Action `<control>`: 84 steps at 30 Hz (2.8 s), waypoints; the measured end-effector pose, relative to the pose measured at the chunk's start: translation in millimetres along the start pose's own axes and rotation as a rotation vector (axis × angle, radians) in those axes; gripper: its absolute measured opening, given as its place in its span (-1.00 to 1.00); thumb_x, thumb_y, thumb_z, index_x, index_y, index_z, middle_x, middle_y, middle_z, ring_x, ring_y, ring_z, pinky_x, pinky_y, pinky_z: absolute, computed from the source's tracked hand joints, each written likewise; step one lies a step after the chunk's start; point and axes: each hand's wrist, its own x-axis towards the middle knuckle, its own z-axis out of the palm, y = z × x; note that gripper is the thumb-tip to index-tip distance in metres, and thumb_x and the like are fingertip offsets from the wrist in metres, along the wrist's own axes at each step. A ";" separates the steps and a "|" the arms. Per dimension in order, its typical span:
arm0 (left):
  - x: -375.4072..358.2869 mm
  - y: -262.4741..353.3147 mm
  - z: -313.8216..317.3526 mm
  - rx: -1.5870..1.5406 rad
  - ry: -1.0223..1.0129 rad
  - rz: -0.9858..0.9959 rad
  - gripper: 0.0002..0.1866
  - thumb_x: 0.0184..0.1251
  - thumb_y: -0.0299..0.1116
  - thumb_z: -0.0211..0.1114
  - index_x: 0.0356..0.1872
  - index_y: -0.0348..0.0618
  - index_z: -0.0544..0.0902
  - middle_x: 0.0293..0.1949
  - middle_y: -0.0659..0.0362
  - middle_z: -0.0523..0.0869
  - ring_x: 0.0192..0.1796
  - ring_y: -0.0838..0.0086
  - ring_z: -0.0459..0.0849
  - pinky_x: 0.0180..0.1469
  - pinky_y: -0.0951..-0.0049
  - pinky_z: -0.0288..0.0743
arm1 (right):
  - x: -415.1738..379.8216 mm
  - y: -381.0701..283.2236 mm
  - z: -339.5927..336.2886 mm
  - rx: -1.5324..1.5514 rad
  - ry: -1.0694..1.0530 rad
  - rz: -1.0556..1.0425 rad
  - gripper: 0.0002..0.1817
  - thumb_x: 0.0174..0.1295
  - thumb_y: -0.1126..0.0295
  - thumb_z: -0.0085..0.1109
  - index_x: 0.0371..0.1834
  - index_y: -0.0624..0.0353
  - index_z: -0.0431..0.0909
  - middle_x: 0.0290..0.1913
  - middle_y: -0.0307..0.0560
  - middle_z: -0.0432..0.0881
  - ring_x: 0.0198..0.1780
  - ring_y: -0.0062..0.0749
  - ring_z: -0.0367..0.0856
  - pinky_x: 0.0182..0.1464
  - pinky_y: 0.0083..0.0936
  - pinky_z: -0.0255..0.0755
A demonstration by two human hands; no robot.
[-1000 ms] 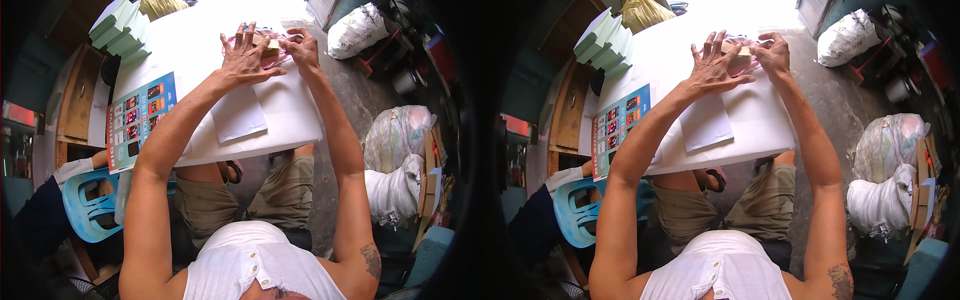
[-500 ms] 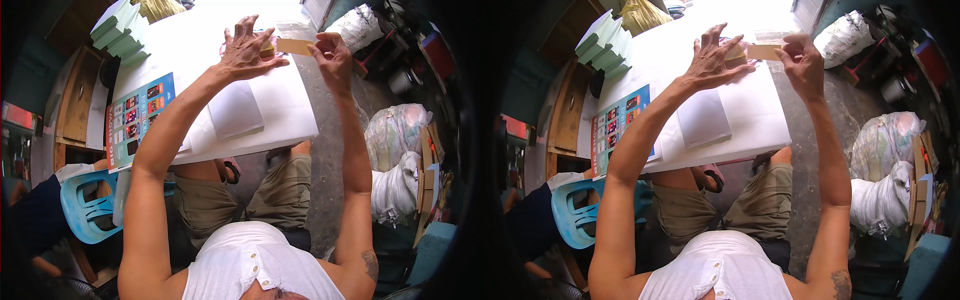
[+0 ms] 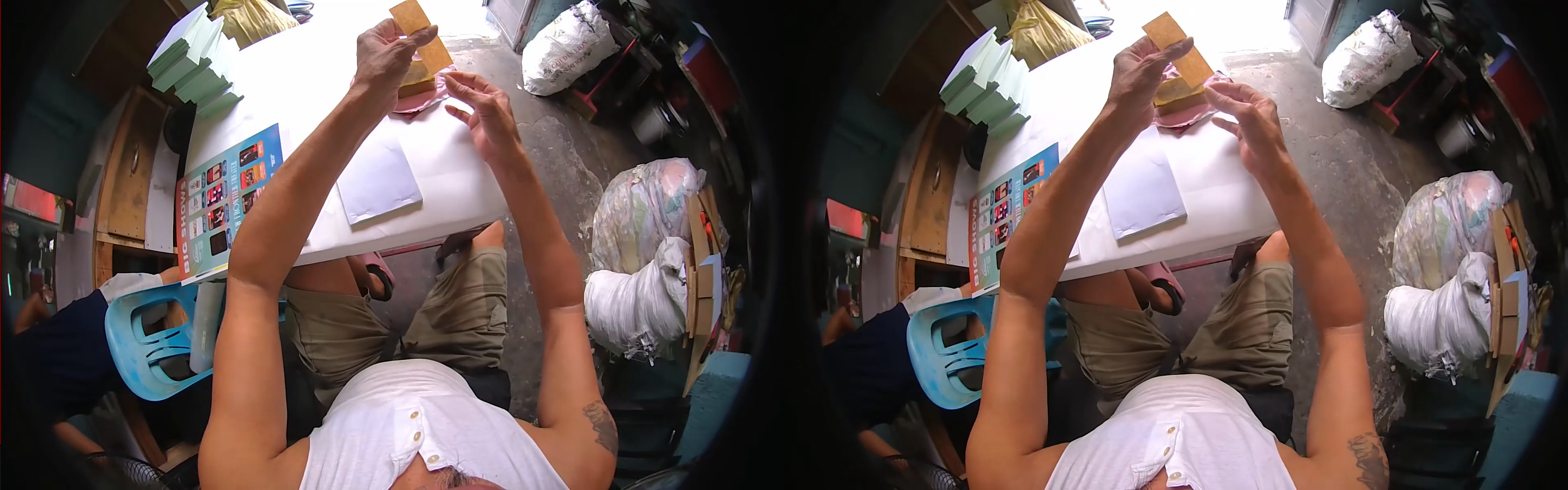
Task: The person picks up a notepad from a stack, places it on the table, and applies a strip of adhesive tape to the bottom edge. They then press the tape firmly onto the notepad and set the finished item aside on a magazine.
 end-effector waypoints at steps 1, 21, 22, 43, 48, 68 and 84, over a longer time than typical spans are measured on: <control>-5.4 0.7 2.5 -0.047 0.020 -0.033 -0.63 0.29 -0.25 0.58 -0.02 -0.24 0.70 -0.18 0.15 0.78 -0.11 0.48 0.74 0.03 0.34 0.69 | 0.3 5.4 4.4 0.069 -0.021 0.003 -0.57 0.21 0.20 0.56 0.04 0.20 0.69 -0.03 -0.10 0.73 0.05 -0.40 0.65 0.18 -0.31 0.46; -14.6 -76.5 -50.5 1.129 -0.394 0.562 0.26 0.13 0.45 0.39 0.72 0.14 -0.09 0.43 0.04 0.57 0.68 0.01 -0.01 0.60 -0.46 -0.27 | 72.3 16.6 -11.9 -0.312 0.038 0.204 -0.85 0.15 0.36 0.44 -0.32 0.21 0.74 -0.37 -0.21 0.71 -0.38 -0.62 0.60 -0.30 -0.63 0.43; -15.6 -80.9 -49.8 1.174 -0.398 0.569 0.28 0.11 0.51 0.35 0.72 0.14 -0.09 0.45 0.04 0.54 0.69 0.01 -0.04 0.59 -0.49 -0.32 | 71.8 16.5 -10.6 -0.319 0.039 0.208 -0.87 0.16 0.38 0.43 -0.33 0.21 0.74 -0.37 -0.21 0.72 -0.39 -0.62 0.60 -0.32 -0.63 0.43; -9.1 -58.5 -66.5 1.069 -0.348 0.261 0.20 0.17 0.70 -0.01 0.72 0.20 -0.02 0.61 0.03 0.30 0.73 0.05 -0.16 0.59 -0.50 -0.40 | -10.7 -23.7 -77.3 -0.775 0.251 -0.491 -0.84 0.25 0.37 0.47 -0.29 0.22 0.72 -0.20 -0.20 0.66 -0.30 -0.61 0.55 -0.33 -0.64 0.45; 16.7 -88.6 -107.1 0.991 -0.330 0.004 0.04 0.40 0.62 -0.37 0.72 0.15 -0.08 0.62 -0.02 0.26 0.71 -0.05 -0.07 0.59 -0.49 -0.41 | -77.3 -75.4 -59.9 -0.906 0.138 -0.512 -0.93 0.29 0.53 0.42 -0.27 0.16 0.70 -0.03 -0.27 0.62 -0.19 -0.65 0.57 -0.24 -0.62 0.47; -105.8 -33.7 -119.6 0.922 -0.199 0.081 -0.33 0.51 -0.20 0.34 0.57 0.08 0.33 0.17 -0.03 0.69 0.32 0.16 0.61 0.48 0.15 0.43 | -141.6 -35.2 -3.7 -0.566 -0.469 0.036 -0.89 0.13 0.59 0.43 -0.36 0.24 0.64 0.22 0.04 0.58 0.29 -0.12 0.61 0.33 -0.18 0.48; -213.2 42.4 -91.3 0.580 -0.026 0.169 -0.65 0.27 -0.49 0.55 0.07 -0.20 0.71 -0.44 0.24 0.70 -0.48 0.65 0.61 -0.45 0.61 0.42 | -175.4 -42.9 10.6 -0.271 -0.193 0.472 -0.91 0.19 0.67 0.42 -0.32 0.34 0.67 -0.41 -0.27 0.63 -0.41 -0.72 0.41 -0.34 -0.71 0.27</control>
